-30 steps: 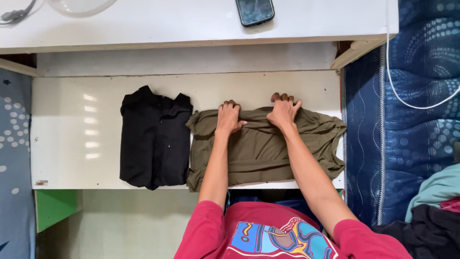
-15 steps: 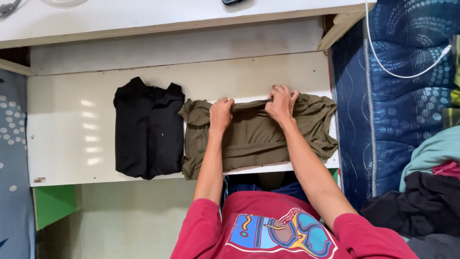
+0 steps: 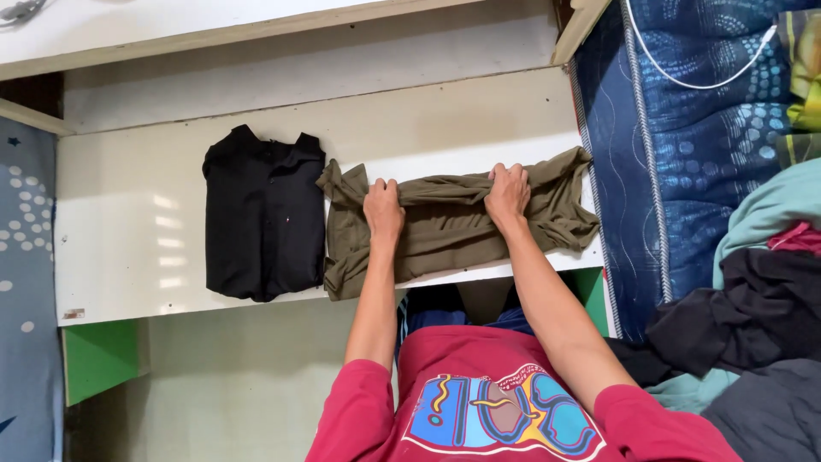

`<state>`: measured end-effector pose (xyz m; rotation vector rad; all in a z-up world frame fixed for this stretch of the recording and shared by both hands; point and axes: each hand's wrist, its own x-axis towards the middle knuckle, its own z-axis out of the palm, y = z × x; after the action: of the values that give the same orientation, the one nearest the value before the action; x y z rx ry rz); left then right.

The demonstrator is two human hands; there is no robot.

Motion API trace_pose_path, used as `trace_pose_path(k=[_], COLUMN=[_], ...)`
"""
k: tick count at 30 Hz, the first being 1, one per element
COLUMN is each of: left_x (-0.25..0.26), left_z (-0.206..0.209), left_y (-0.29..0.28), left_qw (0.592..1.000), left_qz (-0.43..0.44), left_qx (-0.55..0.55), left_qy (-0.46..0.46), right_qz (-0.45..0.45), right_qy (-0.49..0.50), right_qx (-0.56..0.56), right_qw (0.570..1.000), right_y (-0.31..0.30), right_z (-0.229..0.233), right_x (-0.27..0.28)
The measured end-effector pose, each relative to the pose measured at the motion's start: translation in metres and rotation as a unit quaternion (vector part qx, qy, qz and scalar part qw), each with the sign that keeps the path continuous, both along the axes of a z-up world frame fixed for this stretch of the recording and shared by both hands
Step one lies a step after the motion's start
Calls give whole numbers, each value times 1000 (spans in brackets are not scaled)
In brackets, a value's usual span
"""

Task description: A person is folding various items of clothing, including shirts, first on a desk and then on a bed.

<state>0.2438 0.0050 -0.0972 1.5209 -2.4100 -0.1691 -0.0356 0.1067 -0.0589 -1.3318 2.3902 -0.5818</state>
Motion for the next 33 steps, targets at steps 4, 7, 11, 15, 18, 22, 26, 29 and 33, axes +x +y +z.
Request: trace_pose_path(k=[4, 7, 11, 15, 18, 22, 26, 29, 33], left_x=[-1, -2, -3, 1, 9, 17, 24, 26, 34], left_z=[27, 44, 38, 29, 49, 48, 50, 60, 68], left_y=[31, 44, 54, 59, 65, 62, 70, 75, 74], left_qw=[999, 998, 997, 997, 997, 996, 992, 990, 985], left_qz=[41, 44, 61, 64, 63, 77, 110, 124, 150], left_qx=[20, 36, 52, 45, 25, 25, 38, 60, 81], left_qy=[-9, -7, 1, -5, -24, -42, -52, -36, 3], right_qz=[20, 19, 49, 133, 121, 110, 136, 194, 239], right_qy=[-18, -19, 22, 58, 66, 48, 47, 37, 46], right_qx=[17, 39, 12, -60, -66, -34, -8, -16, -54], right_qw=[999, 999, 999, 988, 988, 992, 990, 980, 968], right_y=[18, 26, 40, 41, 36, 34, 28, 22, 15], right_z=[7, 32, 40, 25, -5, 2, 22, 33, 20], right_x=[11, 21, 35, 50, 50, 49, 70, 92, 111])
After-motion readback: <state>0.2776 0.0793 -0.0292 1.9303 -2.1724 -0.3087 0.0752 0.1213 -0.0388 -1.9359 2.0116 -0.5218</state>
